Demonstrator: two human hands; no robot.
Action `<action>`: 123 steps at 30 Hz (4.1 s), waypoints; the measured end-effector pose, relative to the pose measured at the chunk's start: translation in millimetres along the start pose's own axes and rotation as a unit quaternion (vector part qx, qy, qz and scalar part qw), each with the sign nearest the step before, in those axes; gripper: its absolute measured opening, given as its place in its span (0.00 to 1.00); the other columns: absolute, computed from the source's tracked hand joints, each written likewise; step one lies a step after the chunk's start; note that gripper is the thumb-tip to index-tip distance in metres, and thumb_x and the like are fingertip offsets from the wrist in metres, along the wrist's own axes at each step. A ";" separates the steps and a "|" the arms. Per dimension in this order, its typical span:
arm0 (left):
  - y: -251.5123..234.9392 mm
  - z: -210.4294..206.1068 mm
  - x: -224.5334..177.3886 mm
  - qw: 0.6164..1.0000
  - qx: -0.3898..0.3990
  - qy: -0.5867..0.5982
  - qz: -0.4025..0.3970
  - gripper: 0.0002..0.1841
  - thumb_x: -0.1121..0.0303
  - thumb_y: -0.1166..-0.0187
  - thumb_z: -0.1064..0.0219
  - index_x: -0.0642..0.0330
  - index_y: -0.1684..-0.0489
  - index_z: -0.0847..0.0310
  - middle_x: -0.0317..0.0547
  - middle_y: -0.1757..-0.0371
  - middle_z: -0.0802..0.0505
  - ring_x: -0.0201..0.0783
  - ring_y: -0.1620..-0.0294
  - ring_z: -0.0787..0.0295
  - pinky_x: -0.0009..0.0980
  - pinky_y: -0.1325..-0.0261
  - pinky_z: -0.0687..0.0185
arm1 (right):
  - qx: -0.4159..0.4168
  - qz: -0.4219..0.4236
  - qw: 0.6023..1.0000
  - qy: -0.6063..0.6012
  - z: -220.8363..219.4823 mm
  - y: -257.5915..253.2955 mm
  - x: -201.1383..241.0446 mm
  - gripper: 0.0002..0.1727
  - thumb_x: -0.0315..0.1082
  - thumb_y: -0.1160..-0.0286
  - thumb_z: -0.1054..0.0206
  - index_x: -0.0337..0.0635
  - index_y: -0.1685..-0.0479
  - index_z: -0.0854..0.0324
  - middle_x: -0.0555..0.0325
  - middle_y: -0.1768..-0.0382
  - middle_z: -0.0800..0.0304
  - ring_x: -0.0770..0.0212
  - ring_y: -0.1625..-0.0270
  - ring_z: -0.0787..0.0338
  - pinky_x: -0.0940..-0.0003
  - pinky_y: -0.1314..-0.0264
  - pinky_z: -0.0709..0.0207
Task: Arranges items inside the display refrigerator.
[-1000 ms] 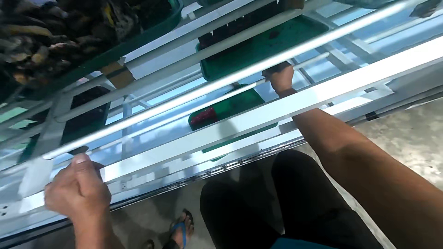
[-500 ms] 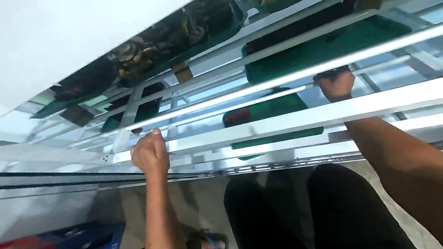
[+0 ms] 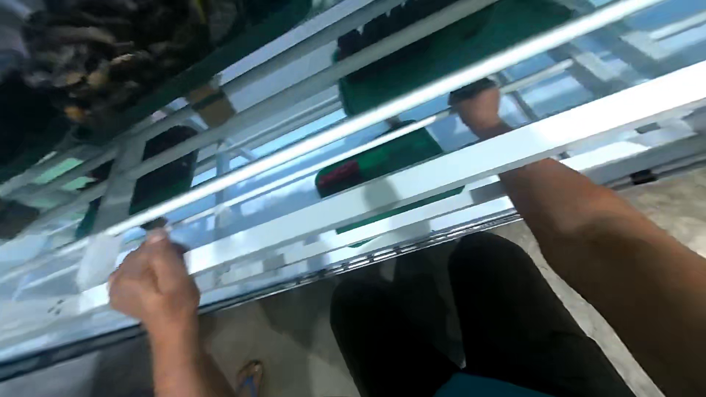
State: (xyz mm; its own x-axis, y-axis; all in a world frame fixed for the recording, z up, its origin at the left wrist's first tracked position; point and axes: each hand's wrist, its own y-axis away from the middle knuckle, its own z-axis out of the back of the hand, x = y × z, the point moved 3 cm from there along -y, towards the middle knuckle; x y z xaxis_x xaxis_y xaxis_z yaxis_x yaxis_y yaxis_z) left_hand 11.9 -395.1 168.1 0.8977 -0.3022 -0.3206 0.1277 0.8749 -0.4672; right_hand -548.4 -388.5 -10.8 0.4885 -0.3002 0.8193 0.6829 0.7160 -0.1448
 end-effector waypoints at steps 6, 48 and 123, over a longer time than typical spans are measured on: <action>1.1 -1.3 4.6 1.000 -0.021 0.012 0.003 0.35 0.52 0.07 0.60 0.78 0.70 0.20 0.63 0.72 0.16 0.52 0.66 0.19 0.53 0.53 0.27 | 0.055 -0.178 0.858 -0.479 -3.4 2.9 22.2 0.06 0.27 0.12 0.49 0.38 0.52 0.27 0.54 0.68 0.11 0.58 0.68 0.06 0.60 0.62 0.08; 213.1 -133.5 -52.1 0.901 0.080 0.425 0.023 0.14 0.70 0.16 0.43 0.69 0.72 0.19 0.45 0.59 0.12 0.23 0.49 0.16 0.16 0.43 0.22 | -0.107 -0.245 0.757 -0.596 21.7 131.8 14.3 0.08 0.40 0.07 0.52 0.53 0.53 0.29 0.65 0.68 0.16 0.69 0.67 0.12 0.69 0.61 0.13; 203.2 -159.6 -134.5 0.606 0.350 0.665 0.260 0.22 0.79 0.14 0.49 0.74 0.22 0.34 0.52 0.40 0.10 0.38 0.47 0.07 0.36 0.46 0.09 | -0.022 -0.257 0.966 0.019 234.3 163.8 -55.2 0.23 0.42 0.09 0.41 0.28 0.34 0.22 0.30 0.42 0.16 0.41 0.45 0.15 0.39 0.38 0.23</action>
State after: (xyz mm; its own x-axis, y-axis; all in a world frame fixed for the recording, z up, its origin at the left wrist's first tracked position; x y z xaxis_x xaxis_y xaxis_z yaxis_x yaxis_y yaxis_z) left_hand -150.2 -237.1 -15.2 -0.1805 0.4534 -0.8728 0.5389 0.7880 0.2979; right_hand -590.7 -107.1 50.3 0.0982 -0.6325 0.7683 0.8628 0.4388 0.2510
